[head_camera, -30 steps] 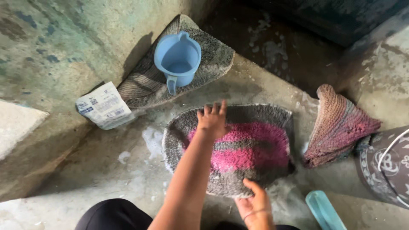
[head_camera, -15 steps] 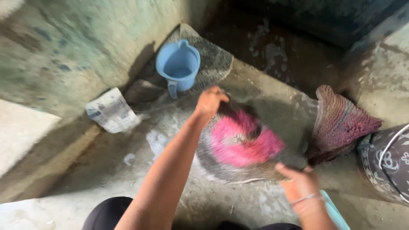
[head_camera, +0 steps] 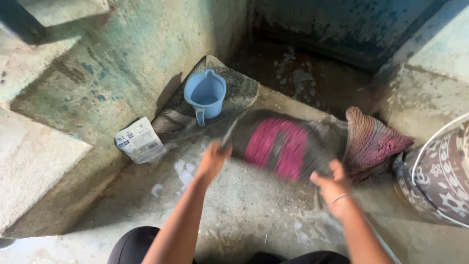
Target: The person scrubs two rugs on a concrete floor with soapy water, wrings them out, and rinses them by pouring water from a blue jug.
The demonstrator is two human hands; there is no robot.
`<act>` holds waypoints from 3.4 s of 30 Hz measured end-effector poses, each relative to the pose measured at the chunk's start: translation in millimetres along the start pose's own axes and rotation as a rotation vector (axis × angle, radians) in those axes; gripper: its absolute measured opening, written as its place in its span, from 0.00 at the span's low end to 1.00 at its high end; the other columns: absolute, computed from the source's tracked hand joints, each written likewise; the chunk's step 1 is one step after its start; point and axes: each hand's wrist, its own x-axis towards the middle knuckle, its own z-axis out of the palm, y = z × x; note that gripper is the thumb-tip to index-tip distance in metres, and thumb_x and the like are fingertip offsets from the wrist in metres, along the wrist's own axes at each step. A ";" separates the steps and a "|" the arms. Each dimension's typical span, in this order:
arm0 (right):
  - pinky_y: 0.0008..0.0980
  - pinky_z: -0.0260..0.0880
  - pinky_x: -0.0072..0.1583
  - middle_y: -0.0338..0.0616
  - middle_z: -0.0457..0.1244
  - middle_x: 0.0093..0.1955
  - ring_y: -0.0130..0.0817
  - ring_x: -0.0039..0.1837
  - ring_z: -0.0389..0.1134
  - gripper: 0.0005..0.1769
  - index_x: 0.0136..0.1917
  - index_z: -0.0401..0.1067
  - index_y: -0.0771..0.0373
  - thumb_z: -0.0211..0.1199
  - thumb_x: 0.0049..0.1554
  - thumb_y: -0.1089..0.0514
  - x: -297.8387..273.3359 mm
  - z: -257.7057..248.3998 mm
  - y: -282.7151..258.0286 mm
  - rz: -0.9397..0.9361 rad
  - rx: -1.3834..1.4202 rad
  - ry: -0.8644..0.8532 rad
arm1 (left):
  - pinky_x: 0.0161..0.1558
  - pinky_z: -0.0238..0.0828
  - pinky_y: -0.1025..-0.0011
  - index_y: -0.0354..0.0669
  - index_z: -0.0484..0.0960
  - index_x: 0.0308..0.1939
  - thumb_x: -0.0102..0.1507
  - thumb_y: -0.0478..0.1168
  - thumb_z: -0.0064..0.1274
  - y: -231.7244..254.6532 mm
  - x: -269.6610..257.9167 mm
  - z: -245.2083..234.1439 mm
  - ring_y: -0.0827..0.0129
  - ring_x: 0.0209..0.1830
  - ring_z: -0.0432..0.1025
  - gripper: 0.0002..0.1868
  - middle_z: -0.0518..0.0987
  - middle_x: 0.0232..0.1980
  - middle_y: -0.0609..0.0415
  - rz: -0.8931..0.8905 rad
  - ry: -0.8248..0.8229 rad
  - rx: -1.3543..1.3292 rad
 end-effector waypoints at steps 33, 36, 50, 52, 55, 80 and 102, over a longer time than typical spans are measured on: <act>0.51 0.71 0.53 0.46 0.61 0.60 0.41 0.53 0.63 0.32 0.64 0.62 0.53 0.69 0.55 0.37 -30.6 10.4 139.1 0.649 -0.289 0.093 | 0.39 0.76 0.63 0.41 0.76 0.57 0.54 0.62 0.66 -40.6 -120.6 -5.4 0.56 0.38 0.77 0.38 0.77 0.40 0.44 -0.791 0.102 0.362; 0.50 0.74 0.51 0.51 0.57 0.59 0.42 0.51 0.65 0.37 0.66 0.61 0.56 0.77 0.52 0.44 -13.2 17.6 156.6 0.837 -0.093 0.054 | 0.39 0.75 0.61 0.41 0.82 0.49 0.52 0.55 0.67 -27.0 -114.8 23.5 0.54 0.39 0.71 0.28 0.69 0.42 0.45 -0.886 0.231 0.241; 0.57 0.70 0.62 0.41 0.62 0.47 0.37 0.50 0.64 0.19 0.46 0.69 0.51 0.69 0.45 0.67 54.7 -35.5 -81.3 0.009 0.535 0.061 | 0.27 0.62 0.71 0.47 0.69 0.28 0.51 0.30 0.67 126.0 30.0 6.5 0.75 0.27 0.67 0.18 0.72 0.28 0.60 -0.294 0.298 -0.711; 0.62 0.65 0.63 0.40 0.62 0.48 0.38 0.51 0.63 0.19 0.46 0.68 0.50 0.68 0.45 0.67 31.8 -23.5 -81.0 -0.010 0.535 0.137 | 0.27 0.61 0.73 0.48 0.67 0.27 0.52 0.33 0.70 124.5 25.3 0.5 0.76 0.27 0.65 0.21 0.71 0.28 0.61 -0.233 0.272 -0.666; 0.60 0.59 0.61 0.36 0.64 0.49 0.37 0.53 0.65 0.19 0.45 0.66 0.49 0.65 0.43 0.68 10.1 -3.9 -24.1 0.045 0.579 0.199 | 0.25 0.60 0.72 0.47 0.68 0.27 0.52 0.35 0.72 66.8 -13.2 2.3 0.72 0.25 0.64 0.22 0.72 0.27 0.58 -0.254 0.327 -0.494; 0.79 0.40 0.74 0.55 0.46 0.85 0.68 0.83 0.45 0.44 0.81 0.56 0.47 0.48 0.57 0.29 5.9 137.4 68.4 -0.287 -1.076 0.539 | 0.73 0.31 0.31 0.68 0.59 0.76 0.57 0.71 0.49 66.7 67.1 170.4 0.42 0.81 0.42 0.45 0.52 0.82 0.52 0.481 -0.355 1.016; 0.79 0.46 0.72 0.54 0.51 0.82 0.70 0.81 0.48 0.42 0.79 0.60 0.46 0.51 0.57 0.30 7.6 133.2 60.9 -0.329 -1.140 0.544 | 0.70 0.46 0.47 0.35 0.60 0.75 0.67 0.70 0.37 12.8 80.4 99.0 0.42 0.76 0.51 0.47 0.58 0.78 0.37 0.365 0.153 1.081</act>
